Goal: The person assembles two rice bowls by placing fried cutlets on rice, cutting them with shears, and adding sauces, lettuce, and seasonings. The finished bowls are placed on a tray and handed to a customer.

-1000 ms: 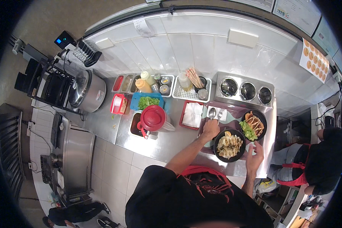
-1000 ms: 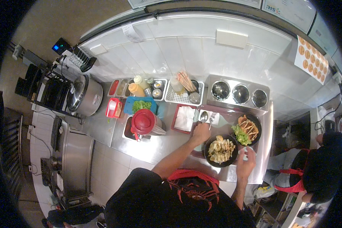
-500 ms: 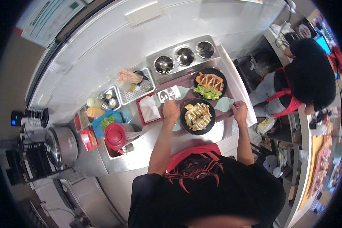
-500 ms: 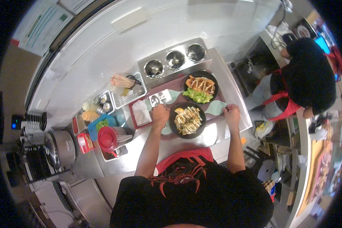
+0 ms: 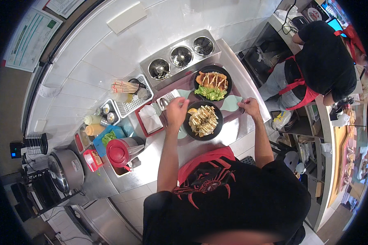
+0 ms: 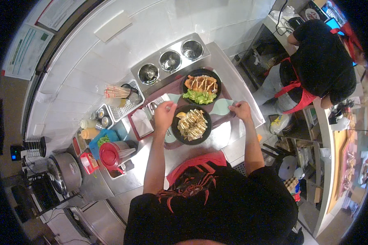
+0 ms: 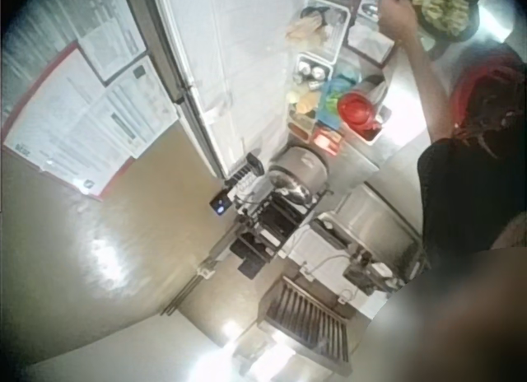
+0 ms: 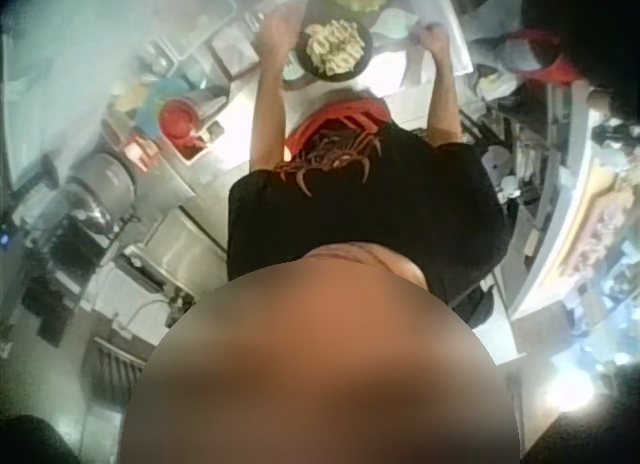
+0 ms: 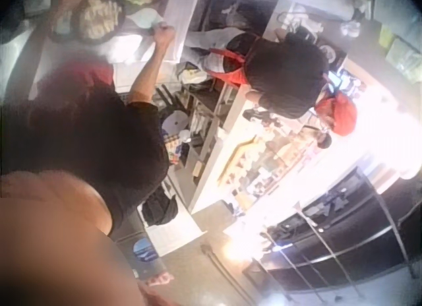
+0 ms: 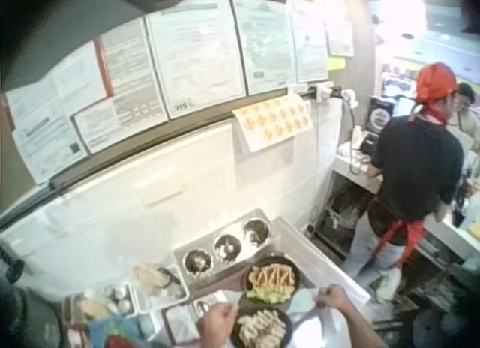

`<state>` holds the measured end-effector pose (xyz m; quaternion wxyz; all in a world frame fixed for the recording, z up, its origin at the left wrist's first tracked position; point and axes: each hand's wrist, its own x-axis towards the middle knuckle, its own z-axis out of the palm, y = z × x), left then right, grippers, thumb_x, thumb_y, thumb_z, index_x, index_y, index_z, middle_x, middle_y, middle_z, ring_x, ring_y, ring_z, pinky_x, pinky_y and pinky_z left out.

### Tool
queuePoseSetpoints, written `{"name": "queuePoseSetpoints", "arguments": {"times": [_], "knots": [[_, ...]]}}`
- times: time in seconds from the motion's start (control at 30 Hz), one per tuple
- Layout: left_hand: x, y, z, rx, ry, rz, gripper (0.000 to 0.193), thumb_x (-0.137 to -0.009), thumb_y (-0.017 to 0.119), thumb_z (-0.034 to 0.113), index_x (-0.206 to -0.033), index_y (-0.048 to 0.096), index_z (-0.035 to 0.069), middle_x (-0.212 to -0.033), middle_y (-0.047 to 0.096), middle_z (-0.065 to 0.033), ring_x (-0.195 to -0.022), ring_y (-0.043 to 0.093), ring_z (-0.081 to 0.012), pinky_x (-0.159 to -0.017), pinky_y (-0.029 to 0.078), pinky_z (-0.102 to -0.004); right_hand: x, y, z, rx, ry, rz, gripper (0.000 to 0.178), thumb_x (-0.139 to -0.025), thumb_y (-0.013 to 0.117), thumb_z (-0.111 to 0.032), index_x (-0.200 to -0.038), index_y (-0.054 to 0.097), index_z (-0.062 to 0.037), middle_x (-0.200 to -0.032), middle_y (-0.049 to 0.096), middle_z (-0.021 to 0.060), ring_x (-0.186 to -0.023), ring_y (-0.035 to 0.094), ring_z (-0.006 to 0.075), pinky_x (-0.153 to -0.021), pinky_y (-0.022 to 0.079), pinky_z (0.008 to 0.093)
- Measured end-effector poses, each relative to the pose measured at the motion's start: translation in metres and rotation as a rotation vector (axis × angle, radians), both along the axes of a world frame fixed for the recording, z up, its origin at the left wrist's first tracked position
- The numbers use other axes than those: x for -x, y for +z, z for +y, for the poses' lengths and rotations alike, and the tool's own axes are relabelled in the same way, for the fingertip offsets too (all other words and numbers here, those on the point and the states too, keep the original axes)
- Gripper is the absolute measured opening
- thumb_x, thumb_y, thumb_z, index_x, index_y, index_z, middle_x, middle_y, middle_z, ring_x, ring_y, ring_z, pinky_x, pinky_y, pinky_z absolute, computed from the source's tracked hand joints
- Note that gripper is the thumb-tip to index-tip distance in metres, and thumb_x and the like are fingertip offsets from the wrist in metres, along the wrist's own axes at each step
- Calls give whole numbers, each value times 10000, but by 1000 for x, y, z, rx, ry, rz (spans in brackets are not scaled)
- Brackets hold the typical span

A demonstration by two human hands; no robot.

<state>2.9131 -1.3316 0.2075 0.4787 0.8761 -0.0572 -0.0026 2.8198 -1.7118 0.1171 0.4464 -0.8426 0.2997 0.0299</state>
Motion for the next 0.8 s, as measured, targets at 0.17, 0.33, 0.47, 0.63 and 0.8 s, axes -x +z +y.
{"name": "queuePoseSetpoints", "arguments": {"times": [0.17,0.33,0.47,0.63,0.8], "knots": [[-31,10,-50,-69,-169,-78,160,-872,716,152,-957,702,17,-900,701,-163,-830,684,-332,-730,540,-436,2,2,3,-44,-11,-17,427,-681,903,-329,-763,616,-23,-717,632,65,-657,594,173,-607,489,349],[-48,15,-67,-361,-175,-206,107,-863,689,142,-894,683,39,-871,663,-165,-839,664,-371,-736,531,-481,-1,8,7,5,-76,-52,415,-710,886,-322,-814,629,-13,-748,647,82,-696,622,200,-659,510,355],[-61,16,-83,-465,-124,-246,129,-841,710,162,-866,684,39,-866,668,-164,-854,669,-371,-742,534,-480,-4,21,6,84,-24,-62,408,-722,874,-321,-823,640,-2,-753,657,91,-705,639,219,-674,521,366],[-66,20,-87,-268,-68,61,143,-829,727,168,-831,729,25,-828,724,-169,-810,711,-336,-753,553,-423,-9,36,-3,98,116,-36,340,-770,841,-263,-713,632,-1,-690,642,81,-649,640,192,-615,519,356],[-53,30,-47,-58,-39,-67,248,-894,674,214,-991,739,-5,-902,734,-188,-847,721,-315,-777,550,-388,-10,39,-9,-357,90,-8,322,-845,788,-209,-647,614,-23,-595,591,39,-504,556,133,-484,473,311]]}}
